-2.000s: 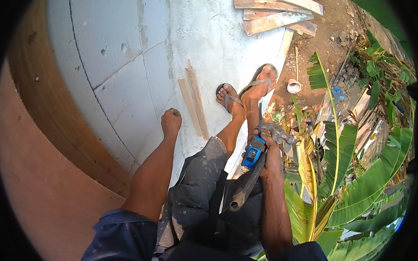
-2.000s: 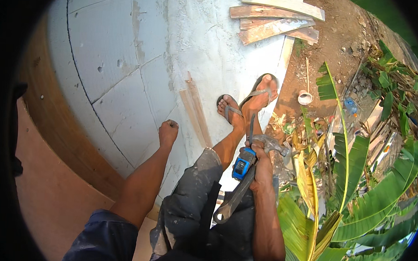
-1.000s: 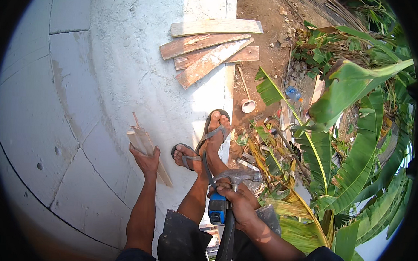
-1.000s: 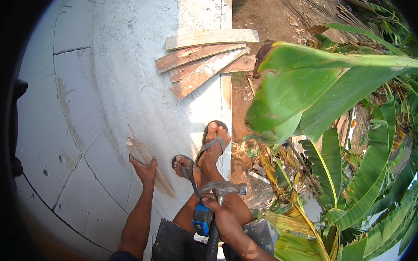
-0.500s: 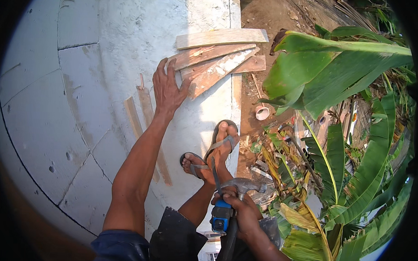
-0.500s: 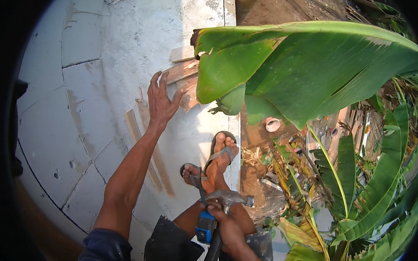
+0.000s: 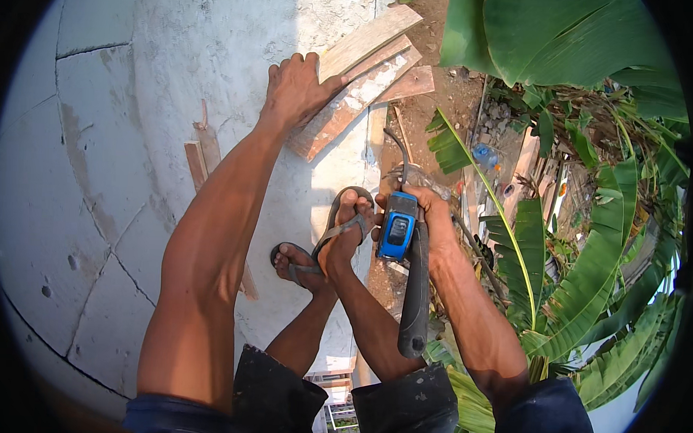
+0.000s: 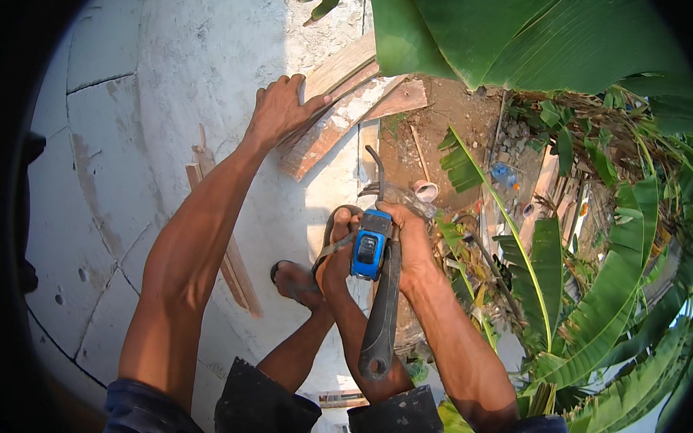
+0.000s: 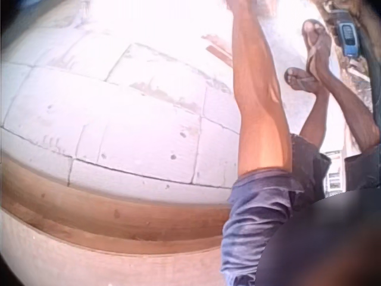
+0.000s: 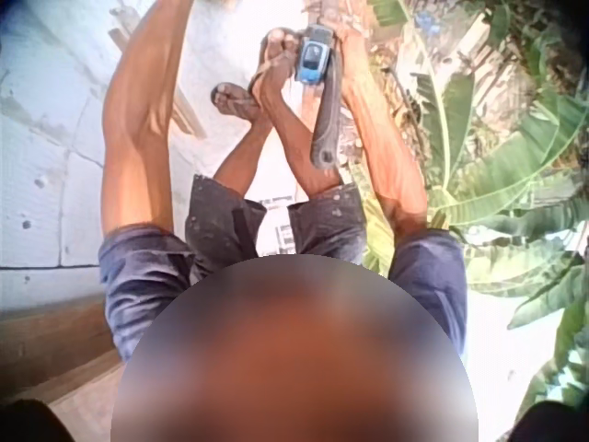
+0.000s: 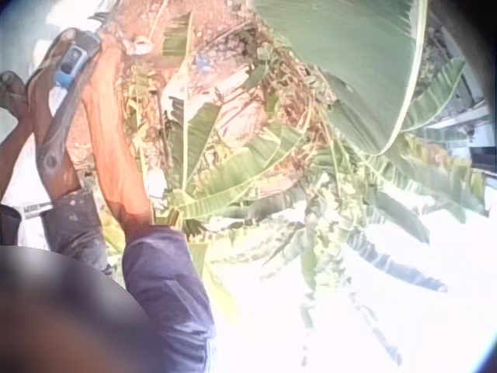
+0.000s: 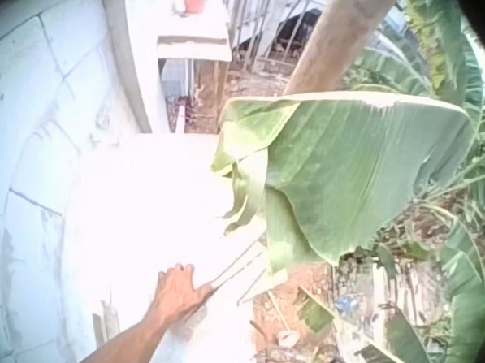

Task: The person assembles wooden formwork on a concrete structure by placing wooden planks, measuring with a tape measure, and hammering nails to secure the pieces. The person repeatedly measures and adjusts the planks to ensure proper alignment.

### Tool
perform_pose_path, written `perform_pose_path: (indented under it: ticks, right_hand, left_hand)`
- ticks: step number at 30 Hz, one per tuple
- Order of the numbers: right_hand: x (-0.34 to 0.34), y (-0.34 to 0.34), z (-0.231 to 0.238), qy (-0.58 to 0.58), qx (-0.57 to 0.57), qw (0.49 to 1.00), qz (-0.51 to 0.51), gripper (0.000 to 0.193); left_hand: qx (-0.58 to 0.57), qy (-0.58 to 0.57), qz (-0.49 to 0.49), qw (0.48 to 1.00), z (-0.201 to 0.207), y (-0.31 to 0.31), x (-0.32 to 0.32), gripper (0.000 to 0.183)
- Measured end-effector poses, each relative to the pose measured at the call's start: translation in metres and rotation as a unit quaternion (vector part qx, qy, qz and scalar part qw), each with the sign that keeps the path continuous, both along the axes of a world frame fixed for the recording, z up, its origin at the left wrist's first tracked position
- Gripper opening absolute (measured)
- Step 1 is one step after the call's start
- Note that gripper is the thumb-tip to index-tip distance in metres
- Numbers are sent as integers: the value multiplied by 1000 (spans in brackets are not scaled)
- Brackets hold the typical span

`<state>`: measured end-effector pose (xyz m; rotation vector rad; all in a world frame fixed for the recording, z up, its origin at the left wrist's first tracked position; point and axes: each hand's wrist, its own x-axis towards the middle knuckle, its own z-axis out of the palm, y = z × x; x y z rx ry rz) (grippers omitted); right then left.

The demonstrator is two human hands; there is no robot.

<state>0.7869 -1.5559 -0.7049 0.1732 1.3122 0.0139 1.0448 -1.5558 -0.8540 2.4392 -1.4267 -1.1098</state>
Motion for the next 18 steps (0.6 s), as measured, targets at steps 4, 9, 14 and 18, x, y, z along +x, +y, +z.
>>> perform_pose_path:
  ticks: [4,9,14,18]
  right_hand:
    - [32,-36,-119,62,-180,981,-29,27]
    - [65,-37,-150,82,-244,965,46,22]
    - [62,-30,-140,84,-257,956,111,23]
    - [53,-30,-126,46,-237,951,193,23]
  left_hand:
    - [16,58,73,995,-13,11,-15,69]
    - [-37,133,207,969,-22,31,-42,71]
    - [7,182,256,949,-15,54,-57,75]
    - [12,366,331,870,-9,63,-49,84]
